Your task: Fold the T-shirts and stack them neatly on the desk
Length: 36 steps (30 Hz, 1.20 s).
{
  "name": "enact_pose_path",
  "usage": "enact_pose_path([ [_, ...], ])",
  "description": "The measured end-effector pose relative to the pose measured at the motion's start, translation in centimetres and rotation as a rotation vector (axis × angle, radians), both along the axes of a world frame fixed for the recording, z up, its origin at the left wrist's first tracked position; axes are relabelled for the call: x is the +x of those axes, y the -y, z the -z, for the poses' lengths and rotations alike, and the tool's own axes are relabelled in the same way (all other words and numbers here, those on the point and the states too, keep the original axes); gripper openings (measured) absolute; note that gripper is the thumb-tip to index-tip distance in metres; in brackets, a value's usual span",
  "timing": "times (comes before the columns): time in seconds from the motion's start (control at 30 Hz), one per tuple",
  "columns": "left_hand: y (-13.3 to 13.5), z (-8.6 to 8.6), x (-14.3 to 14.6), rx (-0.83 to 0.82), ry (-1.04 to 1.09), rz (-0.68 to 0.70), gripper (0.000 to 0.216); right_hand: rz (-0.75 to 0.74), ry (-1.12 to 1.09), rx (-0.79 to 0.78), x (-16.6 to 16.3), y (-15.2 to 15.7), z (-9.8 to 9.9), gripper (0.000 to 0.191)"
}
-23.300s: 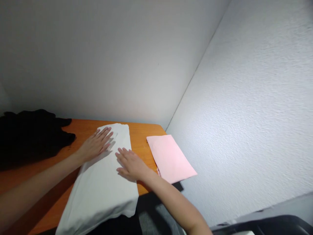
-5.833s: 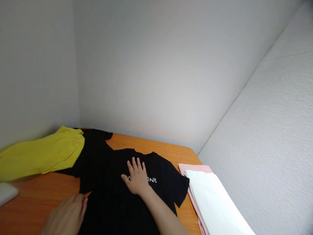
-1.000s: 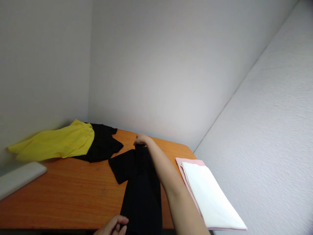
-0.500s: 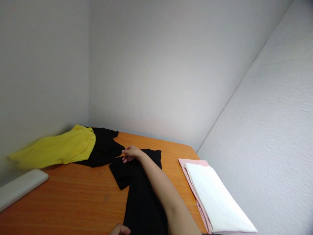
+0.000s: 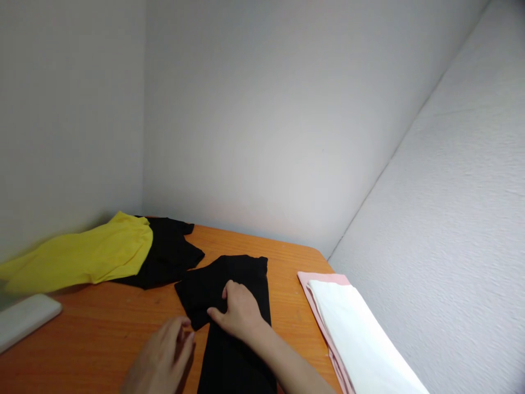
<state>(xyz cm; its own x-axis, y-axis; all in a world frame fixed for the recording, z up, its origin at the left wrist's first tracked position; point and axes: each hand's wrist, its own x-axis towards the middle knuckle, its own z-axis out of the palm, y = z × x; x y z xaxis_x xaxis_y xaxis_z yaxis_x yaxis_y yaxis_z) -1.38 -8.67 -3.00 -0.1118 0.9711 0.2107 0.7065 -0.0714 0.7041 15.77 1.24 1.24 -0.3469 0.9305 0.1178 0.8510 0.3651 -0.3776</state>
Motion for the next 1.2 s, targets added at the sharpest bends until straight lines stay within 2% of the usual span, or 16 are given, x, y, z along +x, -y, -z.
enact_pose_path([
  [0.07,-2.1,-1.0,-0.2,0.037,-0.118,-0.012,0.031,0.023,0.035,-0.024,-0.4,0.5,0.7,0.037],
  [0.17,-4.0,-1.3,0.3,0.025,-0.233,0.015,0.025,0.023,0.028,-0.079,-0.4,0.2,0.7,0.019],
  [0.33,-4.4,-0.1,0.7,-0.042,-0.241,0.026,0.027,-0.046,-0.045,-0.050,0.3,0.0,-0.4,0.016],
  [0.47,-4.9,0.8,-0.9,-0.066,-0.199,0.004,0.020,-0.162,-0.150,-0.237,1.0,-0.1,-0.3,0.014],
  [0.53,-6.0,0.9,-2.5,-0.067,-0.164,-0.033,0.020,-0.152,-0.207,-0.261,1.9,-1.0,-0.6,0.023],
  [0.6,-7.7,0.6,-4.1,-0.041,-0.163,-0.092,0.023,-0.110,-0.214,-0.140,3.2,-2.2,-1.4,0.033],
  [0.67,-9.8,0.1,-5.3,-0.008,-0.217,-0.112,0.027,-0.134,-0.133,-0.028,4.4,-3.5,-2.3,0.064],
  [0.73,-11.8,-0.3,-5.6,-0.003,-0.312,-0.092,0.031,-0.225,-0.017,-0.027,5.1,-4.3,-2.7,0.102],
  [0.77,-12.6,-0.4,-5.4,-0.013,-0.370,-0.076,0.033,-0.273,0.032,-0.054,5.2,-4.5,-2.7,0.113],
  [0.87,-14.3,-0.6,-4.3,-0.092,-0.548,-0.064,0.039,-0.356,0.091,-0.116,4.8,-4.6,-1.9,0.120],
  [0.97,-14.7,-0.4,-3.4,-0.155,-0.661,-0.088,0.042,-0.385,0.098,-0.165,4.4,-4.7,-0.8,0.126],
  [1.1,-15.0,0.2,-3.8,-0.202,-0.667,-0.094,0.046,-0.396,0.100,-0.236,4.5,-5.0,0.6,0.131],
  [1.2,-15.7,0.9,-4.8,-0.250,-0.622,-0.050,0.048,-0.387,0.078,-0.224,4.7,-5.1,1.3,0.130],
])
